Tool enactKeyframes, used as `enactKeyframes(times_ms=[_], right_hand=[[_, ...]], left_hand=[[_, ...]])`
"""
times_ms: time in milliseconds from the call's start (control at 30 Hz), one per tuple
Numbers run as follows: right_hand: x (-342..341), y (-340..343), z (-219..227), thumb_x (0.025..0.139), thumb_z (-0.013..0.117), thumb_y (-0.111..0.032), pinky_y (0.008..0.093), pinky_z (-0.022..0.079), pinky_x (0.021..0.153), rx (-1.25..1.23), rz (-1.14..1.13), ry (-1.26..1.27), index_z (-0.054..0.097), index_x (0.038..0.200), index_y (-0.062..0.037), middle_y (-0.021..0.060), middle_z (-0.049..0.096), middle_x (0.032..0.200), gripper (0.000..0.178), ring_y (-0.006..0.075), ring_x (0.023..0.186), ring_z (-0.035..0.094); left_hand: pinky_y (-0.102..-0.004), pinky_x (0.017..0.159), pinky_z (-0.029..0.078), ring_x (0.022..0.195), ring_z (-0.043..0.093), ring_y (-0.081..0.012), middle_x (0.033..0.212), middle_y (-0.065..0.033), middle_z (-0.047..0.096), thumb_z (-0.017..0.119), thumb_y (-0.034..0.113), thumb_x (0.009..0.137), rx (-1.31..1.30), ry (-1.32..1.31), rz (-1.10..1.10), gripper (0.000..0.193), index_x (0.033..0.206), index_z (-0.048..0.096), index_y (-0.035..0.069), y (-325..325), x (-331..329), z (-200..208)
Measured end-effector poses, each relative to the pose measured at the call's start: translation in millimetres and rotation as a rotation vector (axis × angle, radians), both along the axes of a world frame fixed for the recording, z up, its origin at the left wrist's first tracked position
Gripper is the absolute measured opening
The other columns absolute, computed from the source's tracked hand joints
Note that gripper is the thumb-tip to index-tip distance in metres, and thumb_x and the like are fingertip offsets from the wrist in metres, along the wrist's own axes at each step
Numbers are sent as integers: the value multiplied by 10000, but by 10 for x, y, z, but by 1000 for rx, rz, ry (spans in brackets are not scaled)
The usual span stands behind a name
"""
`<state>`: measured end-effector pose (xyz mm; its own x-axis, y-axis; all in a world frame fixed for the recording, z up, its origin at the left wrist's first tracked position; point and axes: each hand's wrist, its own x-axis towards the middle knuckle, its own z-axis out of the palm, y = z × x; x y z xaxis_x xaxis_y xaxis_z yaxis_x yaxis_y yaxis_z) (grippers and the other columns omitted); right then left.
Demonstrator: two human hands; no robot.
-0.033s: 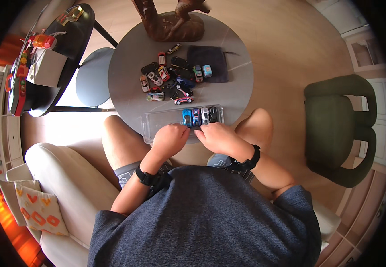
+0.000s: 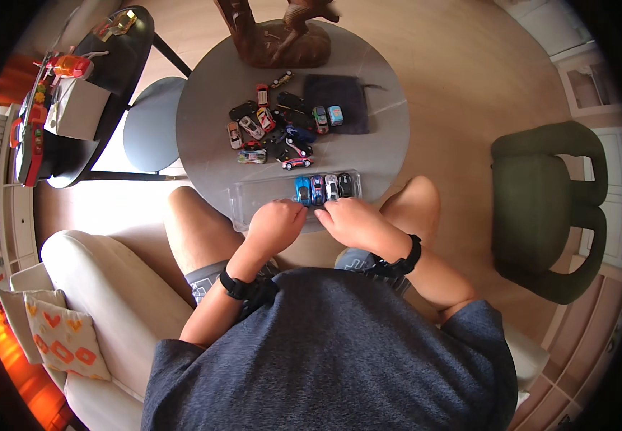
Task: The recorder organizes several small toy cars from a table into a clear plastic container.
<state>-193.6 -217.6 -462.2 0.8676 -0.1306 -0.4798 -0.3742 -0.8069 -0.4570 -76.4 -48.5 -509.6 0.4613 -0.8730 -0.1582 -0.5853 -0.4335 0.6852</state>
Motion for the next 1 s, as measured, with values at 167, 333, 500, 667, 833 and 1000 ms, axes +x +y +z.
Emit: enactKeyframes(times_ms=[167, 333, 500, 667, 833, 1000], right_hand=[[46, -204, 193, 983, 614, -301, 524, 531, 722, 101, -258, -410, 689, 948, -48, 197, 700, 858, 266, 419, 830, 677], [58, -537, 99, 941, 673, -220, 475, 543, 758, -206, -381, -453, 666, 1072, -59, 158, 712, 994, 208, 378, 899, 683], [116, -581, -81, 929, 691, -225, 446, 548, 764, -198, -386, -395, 668, 1082, -48, 144, 689, 1023, 234, 352, 885, 678], [161, -562, -61, 925, 707, -264, 429, 549, 768, -144, -388, -371, 686, 1097, -52, 141, 688, 1000, 274, 331, 876, 674], [214, -559, -108, 941, 685, -279, 436, 550, 775, -126, -387, -364, 689, 1088, -41, 152, 707, 1014, 280, 342, 895, 682], [200, -565, -187, 960, 655, -280, 452, 549, 772, -122, -393, -380, 694, 1059, -37, 160, 715, 1035, 265, 359, 902, 689]], left_hand=[[-477, 683, 542, 763, 676, -378, 808, -163, 694, 682, 145, 893, -273, -227, 255, 152, 799, 674, 26, 171, 346, 332], [-474, 759, 554, 860, 695, -383, 876, -191, 717, 698, 282, 901, -63, -205, 446, 278, 1008, 697, 26, 386, 1421, 46], [-476, 788, 559, 922, 703, -395, 948, -207, 732, 760, 410, 835, 128, -221, 464, 447, 1033, 716, 12, 43, 1801, -177], [-484, 795, 562, 948, 703, -399, 982, -206, 736, 793, 414, 767, 338, -215, 405, 472, 1030, 735, 27, -223, 1802, -81], [-471, 812, 595, 969, 717, -385, 1005, -186, 744, 812, 344, 722, 399, -398, 356, 391, 1004, 737, 85, -35, 1962, -93], [-476, 800, 574, 959, 686, -376, 1023, -137, 705, 776, 228, 691, 224, -449, 362, 329, 988, 703, 106, 172, 1826, 159]])
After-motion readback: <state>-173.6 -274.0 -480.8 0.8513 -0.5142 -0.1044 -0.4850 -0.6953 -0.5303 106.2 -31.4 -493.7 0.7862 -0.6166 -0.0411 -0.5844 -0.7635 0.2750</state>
